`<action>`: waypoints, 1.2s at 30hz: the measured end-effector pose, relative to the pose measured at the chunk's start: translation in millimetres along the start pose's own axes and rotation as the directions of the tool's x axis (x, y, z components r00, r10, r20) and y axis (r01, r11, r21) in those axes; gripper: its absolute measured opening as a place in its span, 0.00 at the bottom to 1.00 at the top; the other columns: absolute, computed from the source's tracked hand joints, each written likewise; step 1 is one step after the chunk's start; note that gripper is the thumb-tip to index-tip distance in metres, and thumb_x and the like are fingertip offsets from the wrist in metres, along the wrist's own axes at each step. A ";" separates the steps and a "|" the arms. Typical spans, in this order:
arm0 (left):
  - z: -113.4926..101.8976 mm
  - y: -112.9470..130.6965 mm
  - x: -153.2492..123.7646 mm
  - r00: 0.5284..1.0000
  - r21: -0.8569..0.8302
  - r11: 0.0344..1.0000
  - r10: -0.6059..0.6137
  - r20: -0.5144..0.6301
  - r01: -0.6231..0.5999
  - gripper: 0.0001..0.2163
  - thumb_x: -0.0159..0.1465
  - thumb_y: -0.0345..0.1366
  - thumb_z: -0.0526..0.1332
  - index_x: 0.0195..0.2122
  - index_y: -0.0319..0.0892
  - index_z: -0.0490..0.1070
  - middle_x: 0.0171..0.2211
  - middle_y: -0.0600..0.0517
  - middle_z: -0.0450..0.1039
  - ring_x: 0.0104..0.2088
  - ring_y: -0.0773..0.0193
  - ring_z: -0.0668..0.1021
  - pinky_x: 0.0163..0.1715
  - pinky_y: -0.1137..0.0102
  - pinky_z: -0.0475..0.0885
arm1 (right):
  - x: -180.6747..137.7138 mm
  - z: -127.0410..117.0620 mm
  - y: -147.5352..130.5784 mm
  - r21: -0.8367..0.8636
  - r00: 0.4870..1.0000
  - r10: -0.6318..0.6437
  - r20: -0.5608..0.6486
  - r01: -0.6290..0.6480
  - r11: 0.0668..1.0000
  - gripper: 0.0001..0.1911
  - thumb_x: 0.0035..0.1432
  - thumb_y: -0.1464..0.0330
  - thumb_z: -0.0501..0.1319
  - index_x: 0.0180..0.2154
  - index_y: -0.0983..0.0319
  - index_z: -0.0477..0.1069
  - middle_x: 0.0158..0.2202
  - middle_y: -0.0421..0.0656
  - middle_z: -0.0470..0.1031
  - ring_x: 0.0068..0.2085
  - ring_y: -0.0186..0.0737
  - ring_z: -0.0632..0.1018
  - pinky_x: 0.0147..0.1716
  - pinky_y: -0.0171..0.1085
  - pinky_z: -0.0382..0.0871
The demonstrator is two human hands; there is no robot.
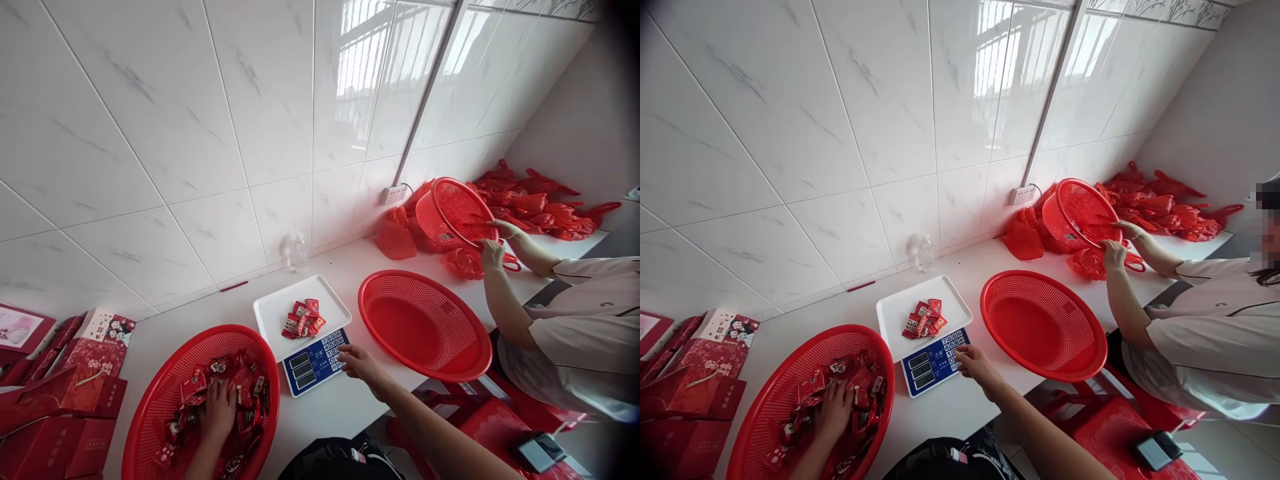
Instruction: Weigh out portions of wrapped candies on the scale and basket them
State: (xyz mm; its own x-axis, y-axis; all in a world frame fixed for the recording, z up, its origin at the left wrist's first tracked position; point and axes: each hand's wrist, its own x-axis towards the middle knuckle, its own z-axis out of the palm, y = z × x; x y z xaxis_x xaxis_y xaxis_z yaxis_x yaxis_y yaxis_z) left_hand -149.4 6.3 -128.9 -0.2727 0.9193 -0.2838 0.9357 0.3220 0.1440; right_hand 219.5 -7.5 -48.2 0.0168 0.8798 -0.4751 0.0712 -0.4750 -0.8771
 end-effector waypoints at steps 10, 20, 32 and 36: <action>6.8 -9.3 -1.3 0.999 -0.063 0.998 0.032 0.035 -0.030 0.23 0.64 0.42 0.41 0.58 0.43 0.57 0.63 0.45 0.49 0.62 0.53 0.53 0.52 0.50 0.60 | 59.0 35.7 -49.1 -0.832 0.872 -0.358 0.333 0.450 0.324 0.20 0.54 0.68 0.56 0.50 0.54 0.66 0.55 0.44 0.65 0.58 0.48 0.60 0.53 0.47 0.56; -32.3 58.6 -30.2 0.857 -0.214 0.908 0.233 -0.459 -0.361 0.21 0.62 0.43 0.48 0.55 0.43 0.59 0.59 0.43 0.56 0.62 0.51 0.54 0.57 0.49 0.53 | 88.6 40.4 -50.7 -0.874 0.885 -0.345 0.312 0.410 0.262 0.15 0.57 0.70 0.52 0.47 0.57 0.66 0.48 0.48 0.69 0.51 0.48 0.66 0.46 0.46 0.61; -56.6 175.6 2.6 0.804 -0.226 0.773 0.584 -0.110 -0.593 0.23 0.60 0.43 0.53 0.56 0.43 0.58 0.60 0.46 0.56 0.62 0.53 0.53 0.58 0.57 0.55 | 74.6 -16.9 -61.6 -0.815 0.831 -0.544 0.114 0.391 0.428 0.17 0.62 0.69 0.44 0.44 0.57 0.69 0.43 0.43 0.74 0.46 0.42 0.71 0.46 0.39 0.64; -59.4 185.2 14.5 0.818 -0.169 0.804 0.574 -0.035 -0.571 0.28 0.59 0.45 0.54 0.59 0.39 0.54 0.62 0.42 0.51 0.63 0.52 0.51 0.58 0.58 0.52 | 54.9 -82.7 -50.2 -0.794 0.793 -0.585 -0.173 0.239 0.559 0.16 0.61 0.66 0.45 0.43 0.58 0.69 0.42 0.45 0.74 0.45 0.44 0.72 0.44 0.42 0.65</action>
State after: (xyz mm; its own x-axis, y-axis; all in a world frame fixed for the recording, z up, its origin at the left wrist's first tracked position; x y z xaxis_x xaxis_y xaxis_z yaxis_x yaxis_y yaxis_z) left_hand 6.6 92.7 -50.0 0.3057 0.9450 -0.1164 0.8697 -0.2275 0.4380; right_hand 299.3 66.2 -24.4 0.1438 0.9784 0.1483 0.8359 -0.0399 -0.5475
